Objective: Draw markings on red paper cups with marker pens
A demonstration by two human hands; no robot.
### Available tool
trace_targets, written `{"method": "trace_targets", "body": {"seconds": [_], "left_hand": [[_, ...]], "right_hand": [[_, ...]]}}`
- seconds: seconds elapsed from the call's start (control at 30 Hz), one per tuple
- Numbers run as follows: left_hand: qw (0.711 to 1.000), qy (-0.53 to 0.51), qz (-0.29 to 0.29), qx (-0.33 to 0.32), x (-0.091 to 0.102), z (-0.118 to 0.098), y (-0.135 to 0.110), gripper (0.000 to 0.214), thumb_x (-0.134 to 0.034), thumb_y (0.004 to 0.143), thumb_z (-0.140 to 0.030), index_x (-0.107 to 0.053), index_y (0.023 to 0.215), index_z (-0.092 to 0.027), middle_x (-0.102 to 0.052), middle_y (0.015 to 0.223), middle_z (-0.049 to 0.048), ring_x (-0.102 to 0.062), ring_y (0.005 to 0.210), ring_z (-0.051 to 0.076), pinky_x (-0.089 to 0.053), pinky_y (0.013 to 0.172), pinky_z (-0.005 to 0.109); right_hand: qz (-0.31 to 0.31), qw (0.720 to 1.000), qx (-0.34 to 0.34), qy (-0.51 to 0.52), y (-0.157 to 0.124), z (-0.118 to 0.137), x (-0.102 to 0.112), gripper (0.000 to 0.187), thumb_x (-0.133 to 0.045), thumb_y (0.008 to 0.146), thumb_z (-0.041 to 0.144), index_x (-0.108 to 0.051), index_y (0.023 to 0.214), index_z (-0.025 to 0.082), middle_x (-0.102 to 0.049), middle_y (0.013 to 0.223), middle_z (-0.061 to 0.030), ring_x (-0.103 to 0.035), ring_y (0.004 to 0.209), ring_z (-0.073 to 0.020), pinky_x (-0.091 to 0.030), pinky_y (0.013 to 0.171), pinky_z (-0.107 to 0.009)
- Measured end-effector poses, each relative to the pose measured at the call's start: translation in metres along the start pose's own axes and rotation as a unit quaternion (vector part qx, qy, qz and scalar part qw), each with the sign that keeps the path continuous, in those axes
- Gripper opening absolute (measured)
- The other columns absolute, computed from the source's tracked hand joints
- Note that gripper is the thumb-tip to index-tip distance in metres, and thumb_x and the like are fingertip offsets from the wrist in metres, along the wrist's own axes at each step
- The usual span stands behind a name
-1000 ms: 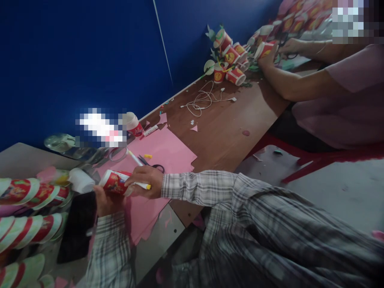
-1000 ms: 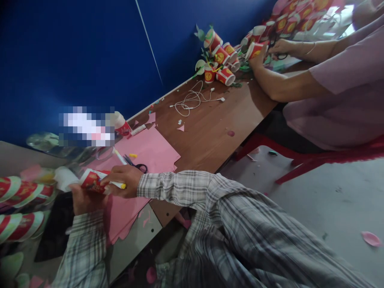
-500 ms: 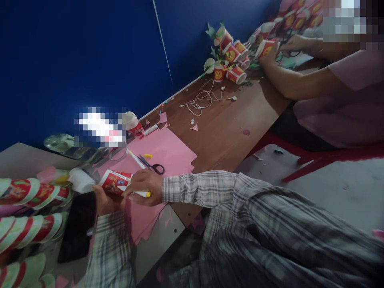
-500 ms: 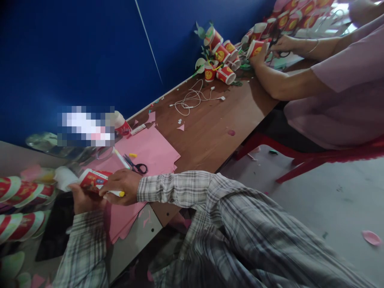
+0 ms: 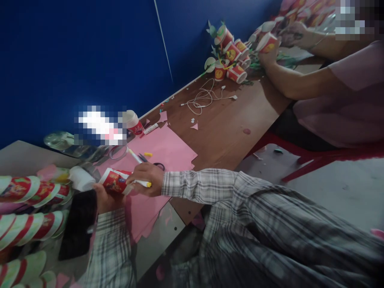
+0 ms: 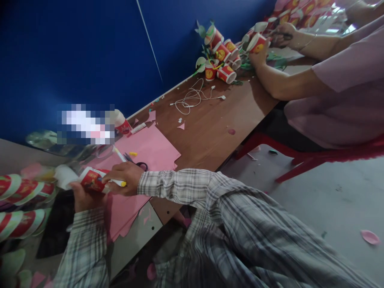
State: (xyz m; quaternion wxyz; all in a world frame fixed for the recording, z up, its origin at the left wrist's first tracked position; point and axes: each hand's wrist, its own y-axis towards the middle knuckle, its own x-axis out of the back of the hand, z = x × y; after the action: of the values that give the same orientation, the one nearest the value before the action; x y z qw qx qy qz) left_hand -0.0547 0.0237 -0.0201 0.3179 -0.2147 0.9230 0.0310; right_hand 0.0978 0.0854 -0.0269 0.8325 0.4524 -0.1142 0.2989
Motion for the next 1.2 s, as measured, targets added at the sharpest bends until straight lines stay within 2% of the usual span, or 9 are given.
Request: {"method": "trace_targets", "body": {"seconds": [0.13, 0.3, 0.43, 0.7, 0.9, 1.0, 1.2], "left_hand": [[0.998, 0.053, -0.007, -0.043, 0.005, 0.001, 0.002, 0.050, -0.041, 0.069, -0.053, -0.056, 0.096, -0.014, -0.060, 0.091, 0.0052, -0.056, 0.083, 0.013, -0.042, 0.079, 0.028], [0.997, 0.061, -0.039, -0.037, 0.015, 0.002, 0.007, 0.056, -0.043, 0.065, -0.058, -0.055, 0.101, -0.016, -0.061, 0.092, 0.0059, -0.056, 0.085, 0.017, -0.042, 0.081, 0.035], [0.997, 0.055, -0.048, -0.008, 0.017, 0.001, 0.007, 0.058, -0.041, 0.064, -0.060, -0.053, 0.103, -0.018, -0.060, 0.097, 0.0067, -0.053, 0.097, 0.020, -0.039, 0.085, 0.038], [0.998, 0.060, -0.019, -0.020, 0.005, 0.000, -0.001, 0.056, -0.043, 0.064, -0.058, -0.054, 0.101, -0.017, -0.058, 0.100, 0.0087, -0.052, 0.098, 0.021, -0.039, 0.084, 0.039], [0.997, 0.065, -0.030, -0.018, -0.005, -0.002, -0.004, 0.060, -0.047, 0.059, -0.061, -0.056, 0.098, -0.016, -0.059, 0.095, 0.0083, -0.053, 0.094, 0.020, -0.040, 0.084, 0.039], [0.998, 0.057, -0.028, -0.022, -0.001, -0.002, -0.002, 0.058, -0.047, 0.060, -0.059, -0.055, 0.098, -0.018, -0.059, 0.094, 0.0076, -0.053, 0.094, 0.021, -0.039, 0.084, 0.040], [0.996, 0.059, -0.047, -0.043, 0.012, -0.003, 0.003, 0.056, -0.043, 0.064, -0.058, -0.052, 0.105, -0.020, -0.057, 0.106, 0.0075, -0.048, 0.107, 0.022, -0.037, 0.087, 0.038]], "right_hand": [[-0.010, 1.000, 0.004, 0.006, -0.001, 0.002, -0.003, 0.021, -0.046, 0.084, 0.023, -0.060, 0.097, 0.014, -0.064, 0.087, -0.0080, -0.059, 0.081, -0.0144, -0.045, 0.083, -0.029], [-0.004, 0.999, 0.030, 0.012, -0.006, 0.007, -0.009, 0.020, -0.048, 0.082, 0.025, -0.062, 0.094, 0.015, -0.066, 0.087, -0.0064, -0.060, 0.083, -0.0143, -0.043, 0.088, -0.030], [0.026, 0.999, 0.047, 0.004, -0.007, 0.008, -0.009, 0.022, -0.046, 0.084, 0.027, -0.061, 0.095, 0.016, -0.066, 0.088, -0.0059, -0.060, 0.086, -0.0142, -0.042, 0.091, -0.031], [-0.010, 1.000, -0.020, -0.003, 0.000, -0.002, -0.001, 0.021, -0.045, 0.085, 0.025, -0.058, 0.097, 0.014, -0.064, 0.089, -0.0085, -0.060, 0.084, -0.0151, -0.044, 0.088, -0.032], [-0.008, 1.000, -0.015, 0.004, 0.000, -0.001, 0.000, 0.020, -0.046, 0.085, 0.023, -0.059, 0.096, 0.013, -0.064, 0.089, -0.0085, -0.059, 0.083, -0.0146, -0.043, 0.088, -0.031], [0.008, 1.000, -0.008, -0.005, -0.001, 0.003, 0.000, 0.020, -0.046, 0.084, 0.024, -0.059, 0.096, 0.013, -0.064, 0.088, -0.0086, -0.060, 0.082, -0.0151, -0.043, 0.087, -0.030], [-0.010, 1.000, 0.022, 0.009, -0.007, 0.014, -0.008, 0.019, -0.047, 0.082, 0.024, -0.062, 0.090, 0.016, -0.067, 0.085, -0.0056, -0.060, 0.082, -0.0152, -0.042, 0.092, -0.031]]}}
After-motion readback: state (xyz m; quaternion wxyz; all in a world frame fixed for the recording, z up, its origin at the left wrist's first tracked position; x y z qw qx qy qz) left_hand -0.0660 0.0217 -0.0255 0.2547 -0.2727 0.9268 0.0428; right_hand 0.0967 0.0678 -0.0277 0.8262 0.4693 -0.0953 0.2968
